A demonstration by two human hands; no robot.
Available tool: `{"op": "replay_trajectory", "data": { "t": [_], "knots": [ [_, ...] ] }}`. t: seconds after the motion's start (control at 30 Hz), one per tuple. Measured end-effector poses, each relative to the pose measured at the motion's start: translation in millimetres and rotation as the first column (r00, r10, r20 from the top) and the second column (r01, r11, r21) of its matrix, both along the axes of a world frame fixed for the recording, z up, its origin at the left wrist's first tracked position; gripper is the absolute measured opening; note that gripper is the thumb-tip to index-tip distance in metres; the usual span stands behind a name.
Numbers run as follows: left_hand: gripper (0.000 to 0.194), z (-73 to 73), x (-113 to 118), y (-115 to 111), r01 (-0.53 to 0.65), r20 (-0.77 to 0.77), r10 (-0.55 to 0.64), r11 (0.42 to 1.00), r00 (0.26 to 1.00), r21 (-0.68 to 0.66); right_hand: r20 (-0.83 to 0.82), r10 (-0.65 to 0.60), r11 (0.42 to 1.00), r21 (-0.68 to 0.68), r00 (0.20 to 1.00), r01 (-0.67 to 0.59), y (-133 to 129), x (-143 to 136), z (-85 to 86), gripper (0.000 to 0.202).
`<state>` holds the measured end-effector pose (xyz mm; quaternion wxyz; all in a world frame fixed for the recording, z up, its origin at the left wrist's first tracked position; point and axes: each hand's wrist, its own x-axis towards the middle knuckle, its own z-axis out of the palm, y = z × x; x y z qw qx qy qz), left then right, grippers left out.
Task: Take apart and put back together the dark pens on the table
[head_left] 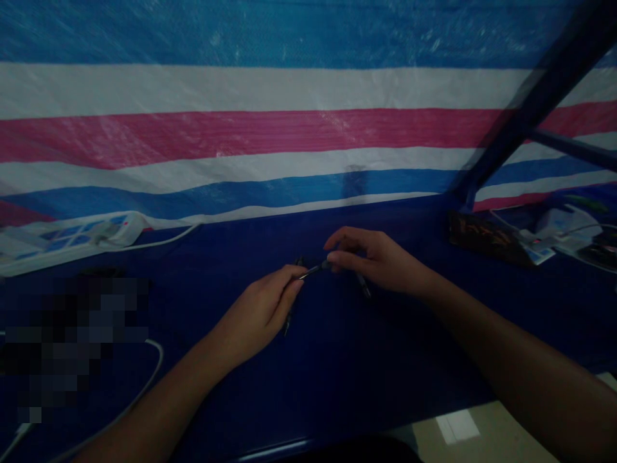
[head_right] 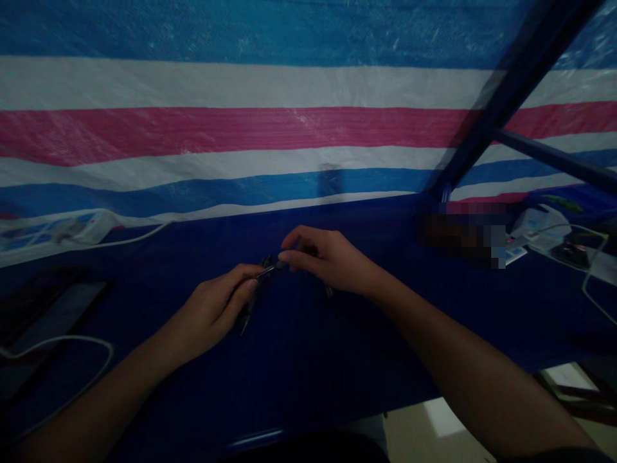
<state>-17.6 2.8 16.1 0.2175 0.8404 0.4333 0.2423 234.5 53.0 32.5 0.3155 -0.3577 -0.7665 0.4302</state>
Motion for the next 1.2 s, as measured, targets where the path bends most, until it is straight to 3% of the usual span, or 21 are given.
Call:
{"op": "replay_trajectory", "data": {
  "t": [0.07,0.2,0.3,0.4,0.47,0.67,0.97,1.2],
  "knots": [
    [0.029,0.4,0.1,0.8,0.002,-0.024,-0.001,0.999,1.0,0.041,0.02,0.016,0.999,0.033,1.0,-0.017,-0.6,-0.5,0.9,0.015],
    [0.03,0.4,1.7,0.9,0.026,-0.096,-0.016,0.994,0.995,0.107,-0.016,0.031,0.999,0.03,0.999,-0.03,-0.7,-1.7,0.3,0.029],
    [0.03,-0.2,2.8,0.1,0.05,-0.111,-0.037,0.992,0.993,0.118,-0.005,0.016,0.999,-0.028,1.0,-0.016,-0.3,-2.8,-1.5,0.017],
    [0.03,-0.3,2.9,-0.2,0.044,-0.121,-0.03,0.992,0.992,0.116,-0.023,0.038,0.999,0.002,0.999,-0.038,-0.2,-3.4,-2.2,0.011],
    [0.03,0.1,2.9,-0.2,0.036,-0.122,-0.02,0.991,0.992,0.128,-0.072,0.033,0.999,0.006,0.997,-0.033,-0.5,-3.9,-2.2,0.02],
    [0.03,-1.8,4.4,-1.0,0.015,-0.104,0.001,0.988,0.995,0.153,-0.094,0.011,0.993,-0.118,0.995,-0.022,-2.0,-6.1,-2.4,0.016],
    [0.029,-3.7,2.5,-1.7,-0.015,-0.066,0.028,0.981,0.997,0.192,-0.355,-0.015,0.96,-0.266,0.935,-0.086,-2.3,-6.0,-2.2,0.016],
    [0.028,-6.8,0.7,-0.1,-0.046,-0.056,0.054,0.988,0.997,0.146,-0.368,-0.049,0.972,-0.232,0.929,-0.041,-3.8,-9.4,-2.2,0.019]
  ]
}}
